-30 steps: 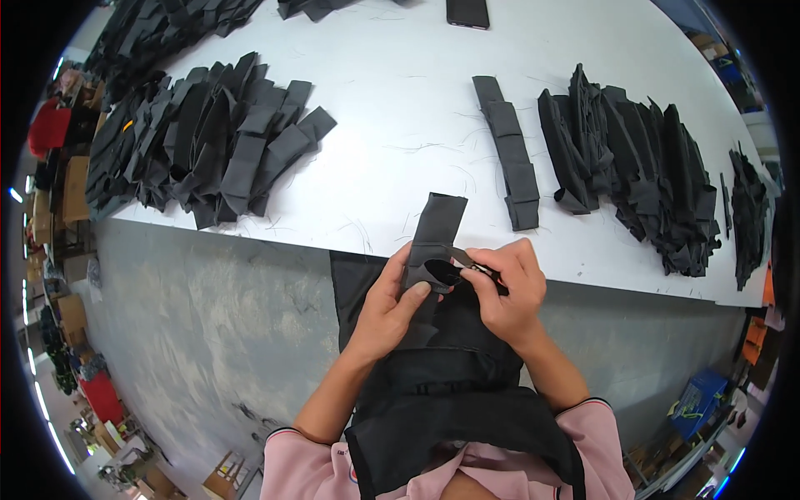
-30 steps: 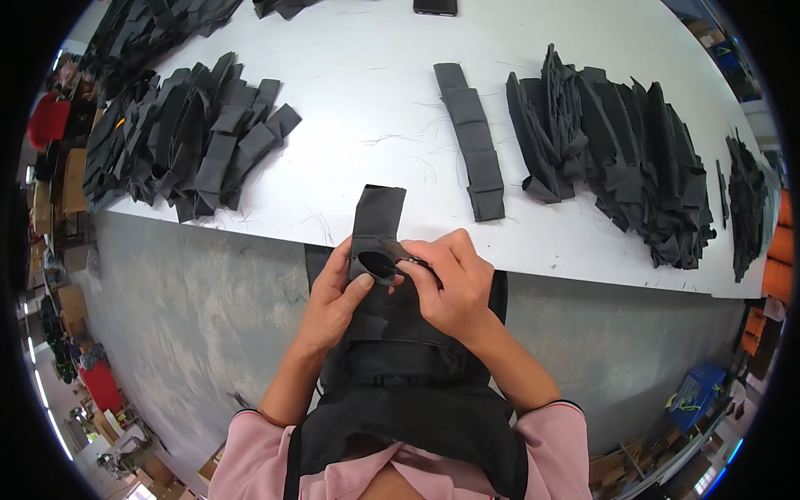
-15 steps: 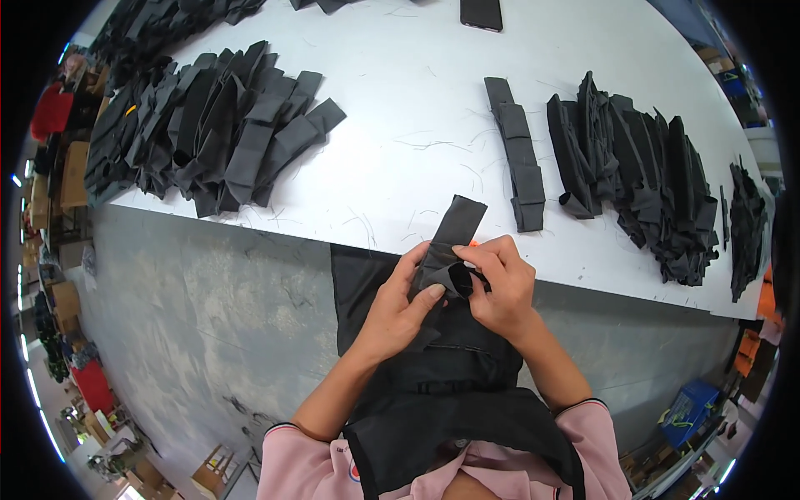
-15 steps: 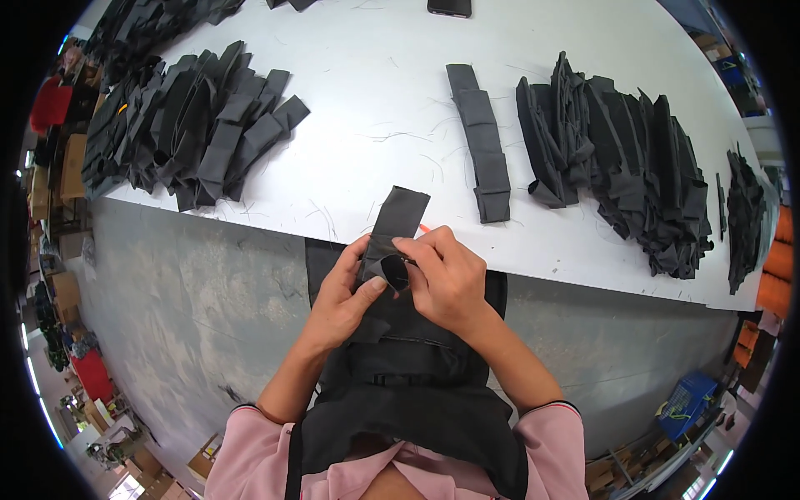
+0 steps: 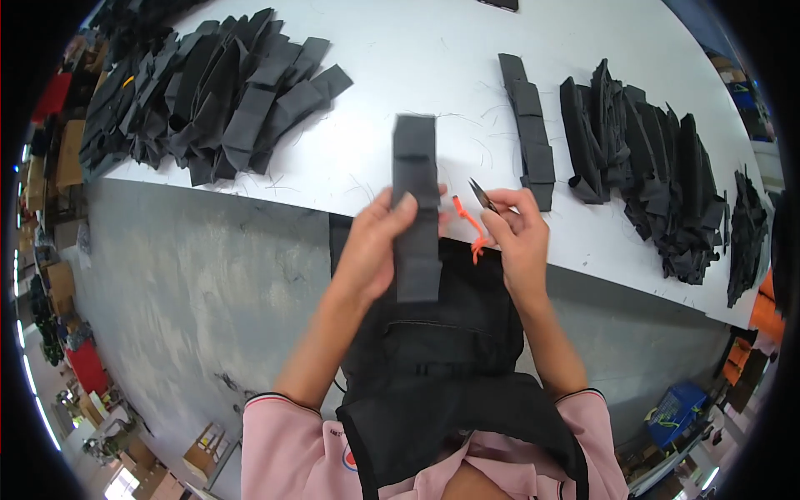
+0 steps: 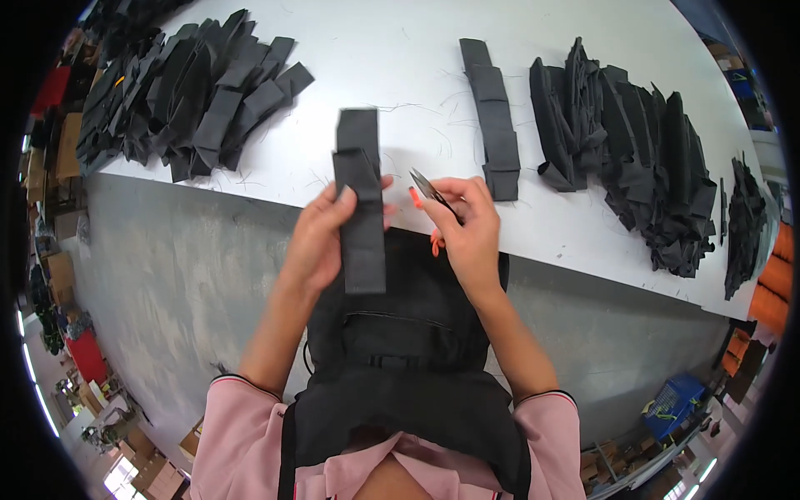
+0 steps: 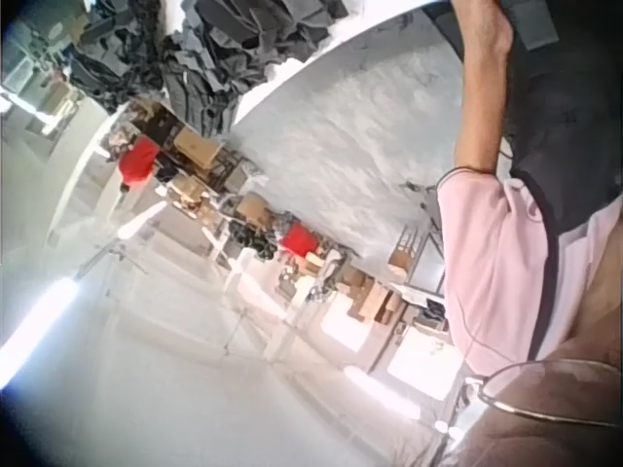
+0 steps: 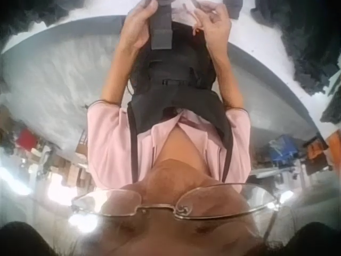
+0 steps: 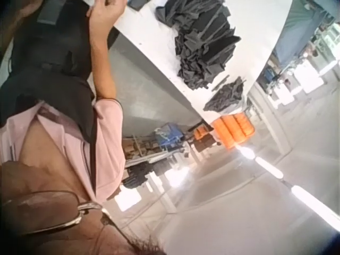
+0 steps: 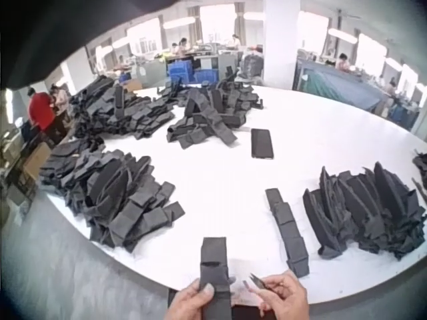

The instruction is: The recorder is using a small pair of nippers to trim excess thread and tidy up black fabric strips in a factory setting.

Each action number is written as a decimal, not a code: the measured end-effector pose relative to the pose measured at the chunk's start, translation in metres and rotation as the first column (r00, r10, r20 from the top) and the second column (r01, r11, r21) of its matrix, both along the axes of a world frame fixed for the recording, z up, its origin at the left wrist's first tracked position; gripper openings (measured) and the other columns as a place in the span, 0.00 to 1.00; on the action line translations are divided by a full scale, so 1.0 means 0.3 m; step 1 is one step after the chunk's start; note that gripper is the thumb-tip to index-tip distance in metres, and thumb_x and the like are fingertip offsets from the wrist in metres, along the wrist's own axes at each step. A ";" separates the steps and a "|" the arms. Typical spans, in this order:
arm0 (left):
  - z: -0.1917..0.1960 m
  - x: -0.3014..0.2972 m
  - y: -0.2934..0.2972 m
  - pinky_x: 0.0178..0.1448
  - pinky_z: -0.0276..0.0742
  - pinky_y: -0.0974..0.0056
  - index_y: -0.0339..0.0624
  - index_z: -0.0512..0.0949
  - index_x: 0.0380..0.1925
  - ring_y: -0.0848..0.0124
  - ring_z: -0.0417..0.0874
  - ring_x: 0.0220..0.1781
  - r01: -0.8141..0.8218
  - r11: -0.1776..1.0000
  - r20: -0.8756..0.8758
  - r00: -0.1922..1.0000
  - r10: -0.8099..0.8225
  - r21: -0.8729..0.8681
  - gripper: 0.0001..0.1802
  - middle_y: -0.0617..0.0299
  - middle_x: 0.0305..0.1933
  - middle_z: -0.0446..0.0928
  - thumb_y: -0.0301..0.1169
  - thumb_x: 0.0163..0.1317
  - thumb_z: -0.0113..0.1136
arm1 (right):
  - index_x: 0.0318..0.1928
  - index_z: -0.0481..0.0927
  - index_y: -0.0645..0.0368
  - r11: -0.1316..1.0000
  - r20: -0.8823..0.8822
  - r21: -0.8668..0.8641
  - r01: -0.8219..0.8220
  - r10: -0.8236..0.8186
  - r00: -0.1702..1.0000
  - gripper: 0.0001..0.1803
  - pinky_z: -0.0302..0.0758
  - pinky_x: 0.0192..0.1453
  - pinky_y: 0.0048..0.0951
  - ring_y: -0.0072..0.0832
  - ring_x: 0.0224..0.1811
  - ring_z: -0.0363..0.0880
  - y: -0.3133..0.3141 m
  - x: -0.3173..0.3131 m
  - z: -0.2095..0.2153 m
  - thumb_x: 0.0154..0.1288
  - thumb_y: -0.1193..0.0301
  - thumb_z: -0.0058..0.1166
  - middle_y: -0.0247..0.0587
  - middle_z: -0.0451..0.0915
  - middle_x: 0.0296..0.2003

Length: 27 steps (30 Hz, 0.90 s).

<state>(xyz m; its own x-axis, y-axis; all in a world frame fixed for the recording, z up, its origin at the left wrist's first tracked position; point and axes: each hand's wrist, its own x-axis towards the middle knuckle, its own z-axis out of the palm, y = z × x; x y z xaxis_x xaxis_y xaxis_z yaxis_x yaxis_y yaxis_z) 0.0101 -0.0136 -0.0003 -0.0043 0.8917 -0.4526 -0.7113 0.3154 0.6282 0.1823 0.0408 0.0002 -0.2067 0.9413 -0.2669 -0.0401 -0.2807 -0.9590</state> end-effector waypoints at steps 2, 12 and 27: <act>0.034 -0.030 0.020 0.51 0.78 0.59 0.37 0.60 0.59 0.64 0.79 0.49 -0.052 0.999 0.051 0.997 0.051 0.016 0.22 0.47 0.51 0.74 0.36 0.69 0.47 | 0.39 0.78 0.66 0.963 0.205 0.227 -0.148 0.101 0.974 0.11 0.62 0.25 0.15 0.13 0.23 0.65 -0.050 0.040 0.035 0.53 0.83 0.58 0.32 0.68 0.30; -0.005 -0.050 0.056 0.46 0.82 0.55 0.41 0.62 0.54 0.62 0.79 0.46 -0.118 0.991 0.072 0.990 0.122 -0.064 0.19 0.48 0.49 0.74 0.40 0.70 0.44 | 0.38 0.79 0.58 0.725 0.533 0.463 -0.510 0.232 0.814 0.14 0.68 0.24 0.25 0.28 0.21 0.71 -0.145 0.051 0.062 0.48 0.76 0.64 0.39 0.70 0.28; 0.001 -0.040 0.078 0.49 0.81 0.54 0.41 0.63 0.54 0.61 0.80 0.48 -0.074 0.994 0.134 0.987 0.084 -0.075 0.19 0.45 0.52 0.73 0.39 0.69 0.47 | 0.37 0.78 0.57 0.563 0.665 0.535 -0.630 0.180 0.725 0.15 0.70 0.26 0.26 0.31 0.22 0.72 -0.156 0.034 0.061 0.46 0.75 0.65 0.37 0.71 0.28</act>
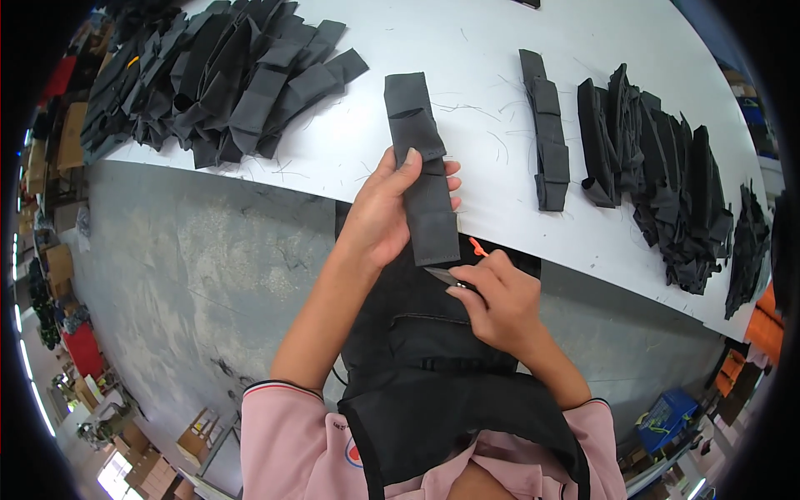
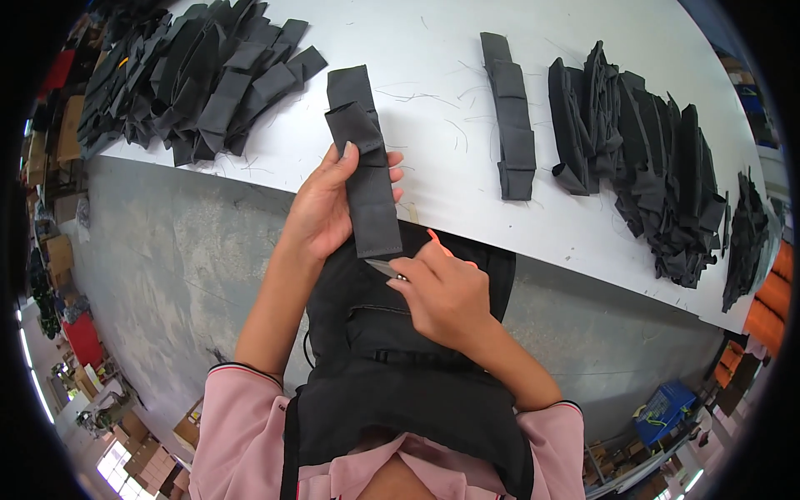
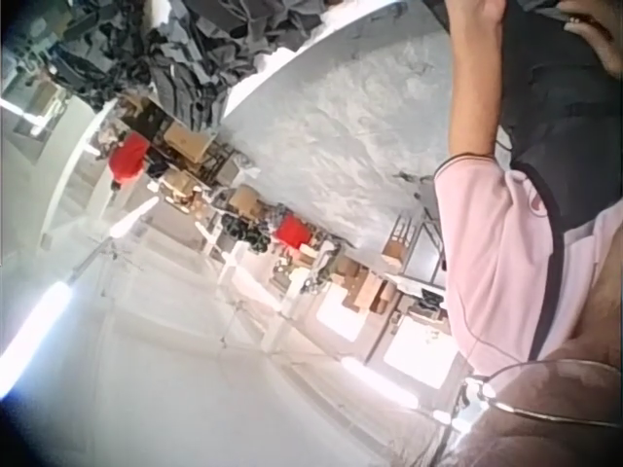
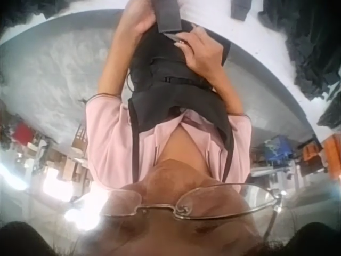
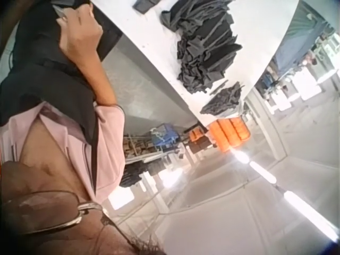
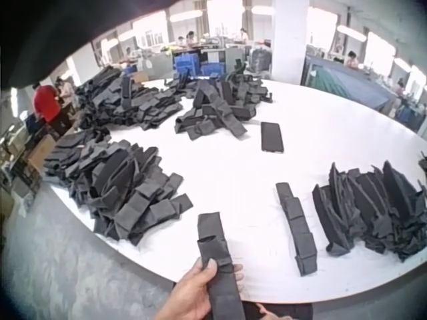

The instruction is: The recorder is using a small pair of nippers to trim excess thread and tidy up black fabric strips in a factory setting.

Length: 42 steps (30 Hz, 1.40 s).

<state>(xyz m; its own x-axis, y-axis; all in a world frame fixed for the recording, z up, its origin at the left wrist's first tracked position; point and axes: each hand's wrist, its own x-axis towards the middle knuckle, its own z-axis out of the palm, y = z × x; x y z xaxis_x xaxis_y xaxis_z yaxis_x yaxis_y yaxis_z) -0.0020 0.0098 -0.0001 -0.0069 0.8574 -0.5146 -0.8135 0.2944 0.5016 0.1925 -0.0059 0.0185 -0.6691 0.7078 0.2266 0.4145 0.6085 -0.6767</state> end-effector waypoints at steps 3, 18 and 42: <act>-0.005 -0.006 -0.006 0.50 0.81 0.53 0.41 0.62 0.54 0.60 0.79 0.50 -0.008 1.000 -0.042 0.999 0.008 -0.012 0.20 0.46 0.54 0.73 0.40 0.69 0.47 | 0.39 0.78 0.58 0.930 -0.120 -0.339 0.141 -0.192 0.974 0.16 0.67 0.26 0.22 0.24 0.21 0.69 0.029 0.002 0.035 0.47 0.78 0.64 0.36 0.71 0.29; 0.024 0.042 0.013 0.38 0.82 0.64 0.43 0.63 0.54 0.69 0.80 0.39 0.035 0.999 -0.099 0.994 -0.035 0.002 0.18 0.51 0.52 0.75 0.40 0.69 0.47 | 0.35 0.78 0.55 0.953 -0.016 0.196 -0.230 0.238 0.971 0.15 0.67 0.23 0.27 0.26 0.22 0.71 0.001 -0.023 -0.054 0.41 0.78 0.54 0.33 0.67 0.24; 0.051 0.058 -0.026 0.33 0.80 0.67 0.42 0.65 0.50 0.70 0.80 0.33 0.004 1.000 -0.229 0.973 -0.011 -0.029 0.15 0.52 0.45 0.78 0.38 0.69 0.48 | 0.44 0.79 0.56 0.987 0.114 0.135 0.085 -0.101 0.988 0.19 0.64 0.24 0.26 0.27 0.20 0.68 0.033 0.018 0.051 0.48 0.72 0.63 0.32 0.71 0.29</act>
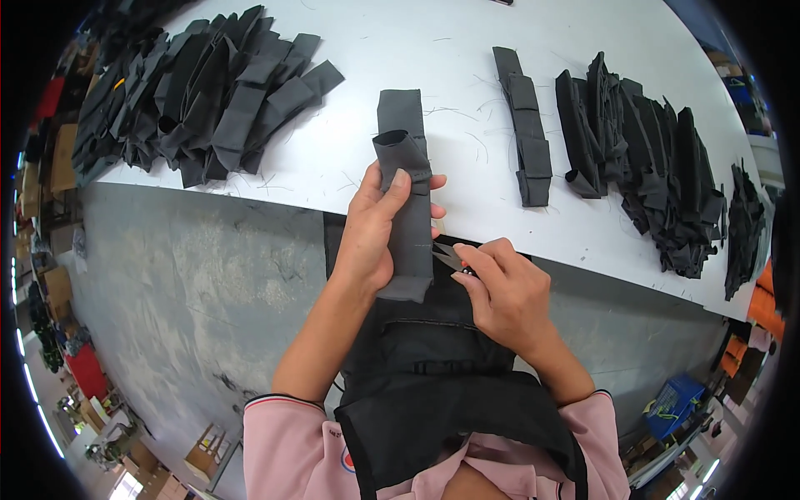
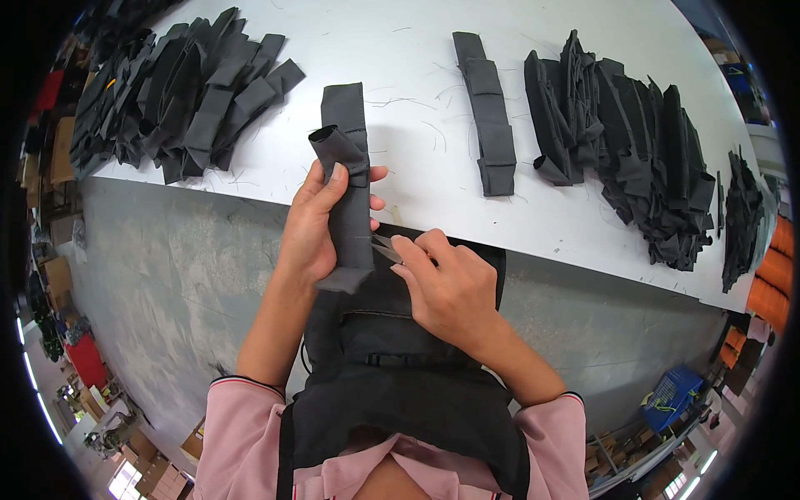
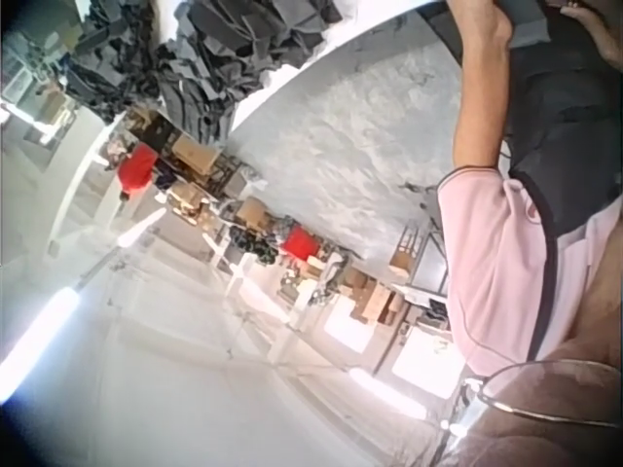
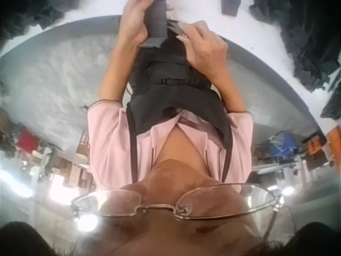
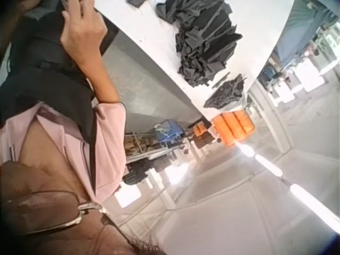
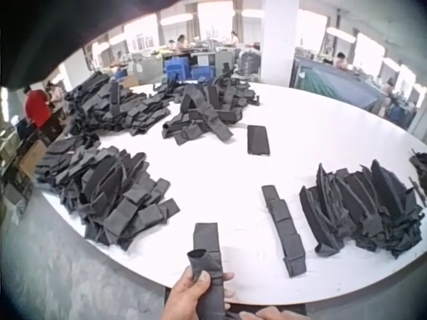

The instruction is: The recorder is using a small pair of nippers to trim excess thread and tidy up black fabric strips in a factory setting.

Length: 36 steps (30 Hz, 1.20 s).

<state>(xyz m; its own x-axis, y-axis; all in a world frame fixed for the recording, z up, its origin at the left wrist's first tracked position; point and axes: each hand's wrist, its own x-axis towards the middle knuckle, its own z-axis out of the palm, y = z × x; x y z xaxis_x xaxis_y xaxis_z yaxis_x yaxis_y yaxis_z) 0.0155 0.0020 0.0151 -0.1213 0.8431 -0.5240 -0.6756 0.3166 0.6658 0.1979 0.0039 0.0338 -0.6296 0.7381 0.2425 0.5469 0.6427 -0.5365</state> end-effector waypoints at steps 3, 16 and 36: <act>-0.006 0.003 0.001 0.32 0.80 0.67 0.42 0.65 0.49 0.70 0.80 0.33 0.013 1.000 0.011 1.000 -0.013 0.015 0.15 0.52 0.44 0.78 0.38 0.69 0.48 | 0.44 0.79 0.56 1.000 -0.024 0.030 -0.002 0.002 1.000 0.19 0.64 0.24 0.26 0.27 0.20 0.69 0.001 0.001 -0.013 0.48 0.73 0.63 0.32 0.71 0.28; -0.007 0.018 -0.005 0.33 0.80 0.67 0.41 0.62 0.55 0.70 0.80 0.34 0.048 0.999 0.027 0.998 -0.048 0.014 0.18 0.51 0.46 0.78 0.37 0.70 0.47 | 0.42 0.80 0.58 1.000 0.023 -0.005 -0.001 0.001 1.000 0.17 0.68 0.26 0.28 0.32 0.22 0.73 -0.009 -0.005 0.004 0.48 0.77 0.62 0.37 0.74 0.28; -0.017 0.012 -0.033 0.34 0.79 0.67 0.43 0.60 0.60 0.70 0.81 0.35 0.039 0.999 0.074 0.996 -0.040 0.006 0.22 0.52 0.47 0.77 0.37 0.69 0.47 | 0.34 0.74 0.58 0.982 0.033 -0.189 -0.032 0.039 0.999 0.13 0.68 0.22 0.28 0.30 0.22 0.74 0.005 -0.035 0.017 0.49 0.72 0.63 0.37 0.69 0.33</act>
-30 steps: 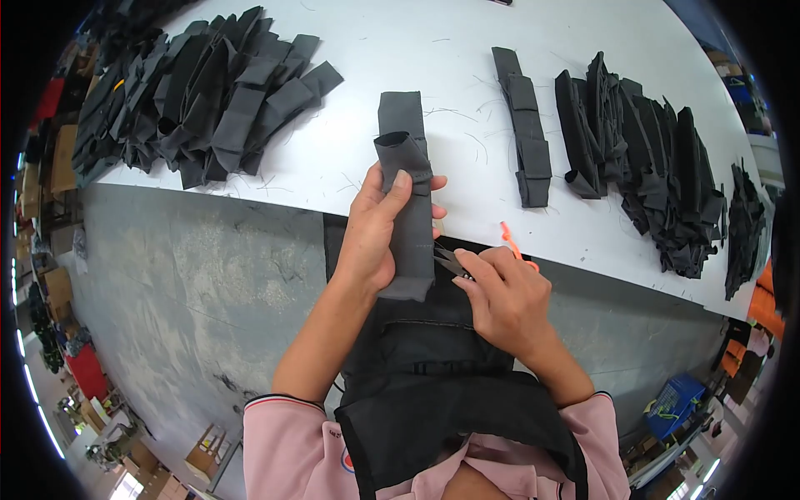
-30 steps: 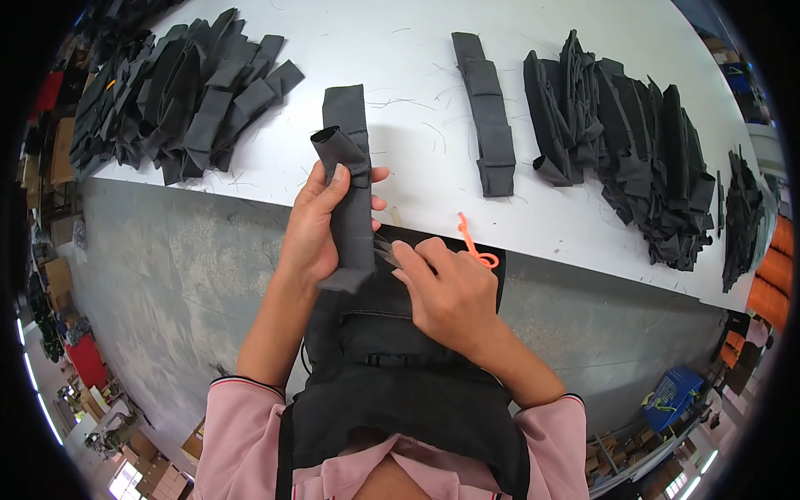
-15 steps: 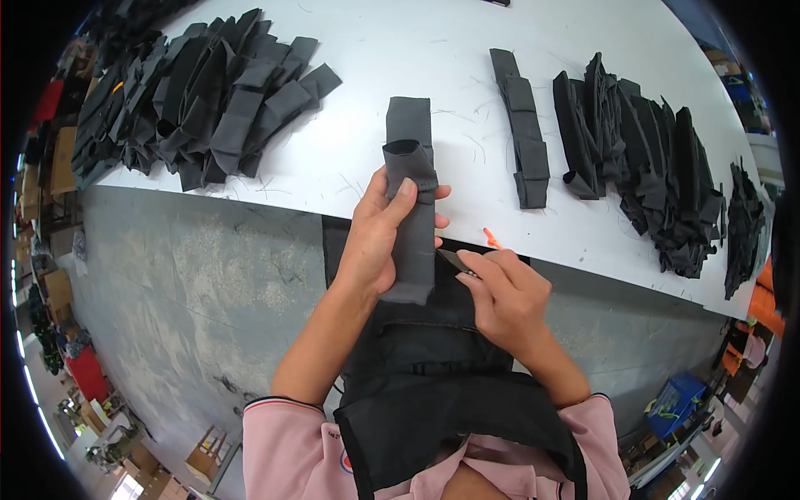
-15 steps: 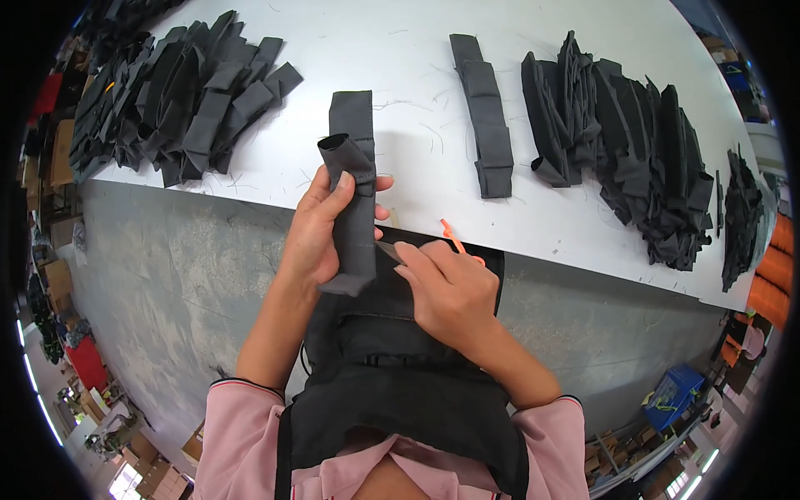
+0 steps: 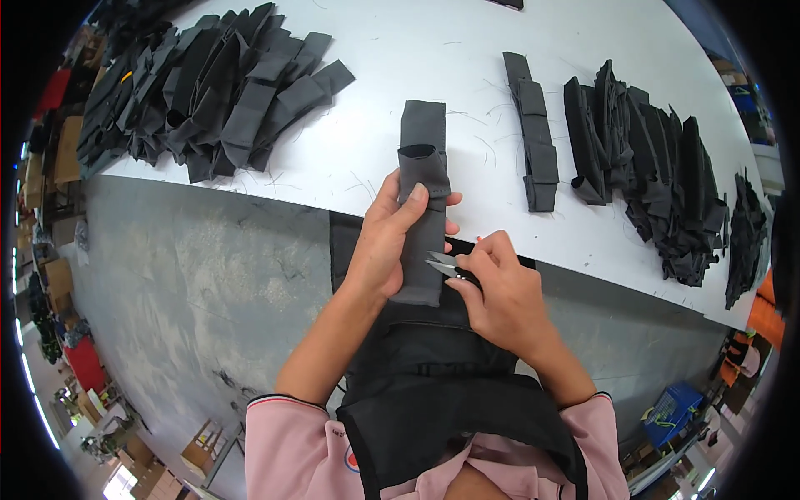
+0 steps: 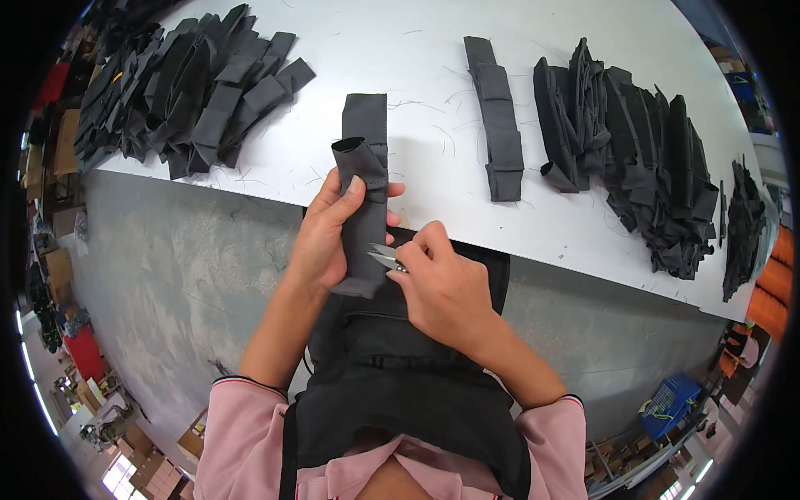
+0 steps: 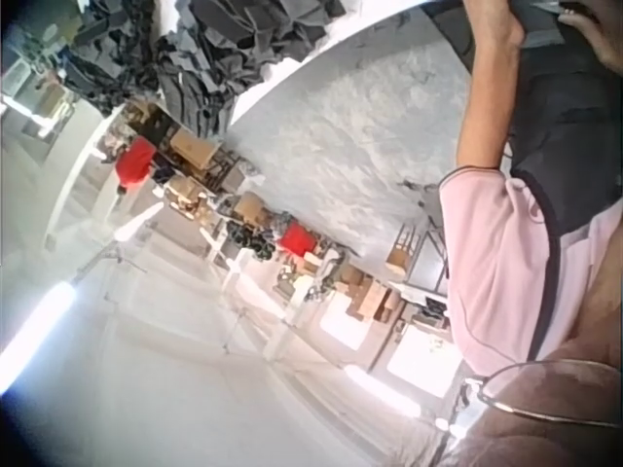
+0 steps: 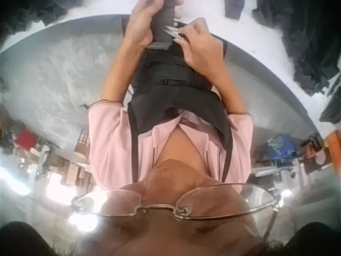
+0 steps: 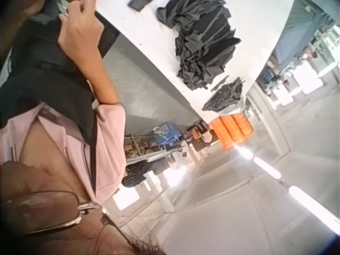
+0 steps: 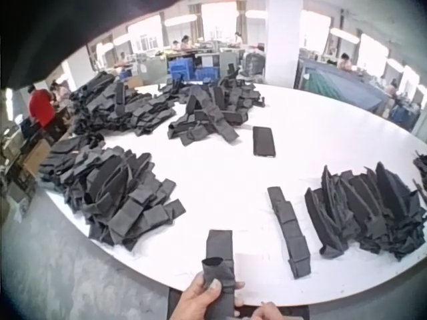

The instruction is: The recorder is using a small pair of nippers to trim excess thread and tidy up black fabric strips in a factory setting.

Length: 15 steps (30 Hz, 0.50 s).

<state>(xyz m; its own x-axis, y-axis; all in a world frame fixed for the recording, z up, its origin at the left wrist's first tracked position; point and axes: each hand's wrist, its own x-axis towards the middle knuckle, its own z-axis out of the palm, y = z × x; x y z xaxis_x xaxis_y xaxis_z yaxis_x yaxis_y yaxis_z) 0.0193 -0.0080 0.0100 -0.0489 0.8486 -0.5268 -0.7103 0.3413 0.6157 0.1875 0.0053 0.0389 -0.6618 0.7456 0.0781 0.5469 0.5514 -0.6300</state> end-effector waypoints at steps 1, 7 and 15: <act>-0.001 0.002 -0.002 0.34 0.79 0.67 0.43 0.60 0.60 0.70 0.81 0.35 -0.001 1.000 0.000 1.000 0.001 0.000 0.22 0.52 0.47 0.77 0.37 0.69 0.47 | 0.33 0.72 0.58 0.999 0.024 -0.020 -0.036 0.037 0.999 0.13 0.68 0.22 0.28 0.31 0.22 0.74 0.001 -0.008 0.001 0.49 0.72 0.63 0.38 0.68 0.34; -0.011 0.003 -0.005 0.35 0.81 0.66 0.43 0.59 0.61 0.69 0.81 0.37 0.003 0.999 0.052 0.999 -0.004 0.034 0.23 0.50 0.47 0.76 0.37 0.69 0.47 | 0.34 0.76 0.59 0.996 0.000 0.032 -0.078 0.078 0.997 0.13 0.70 0.25 0.29 0.33 0.24 0.75 0.005 -0.042 -0.001 0.47 0.74 0.65 0.40 0.69 0.32; 0.000 -0.004 -0.011 0.38 0.83 0.63 0.43 0.64 0.56 0.68 0.82 0.38 0.042 0.999 0.068 0.997 -0.041 -0.011 0.19 0.49 0.49 0.76 0.41 0.71 0.41 | 0.36 0.77 0.60 0.999 -0.122 0.018 0.026 -0.024 0.992 0.14 0.67 0.24 0.27 0.29 0.22 0.71 -0.018 -0.008 -0.024 0.46 0.77 0.64 0.39 0.68 0.28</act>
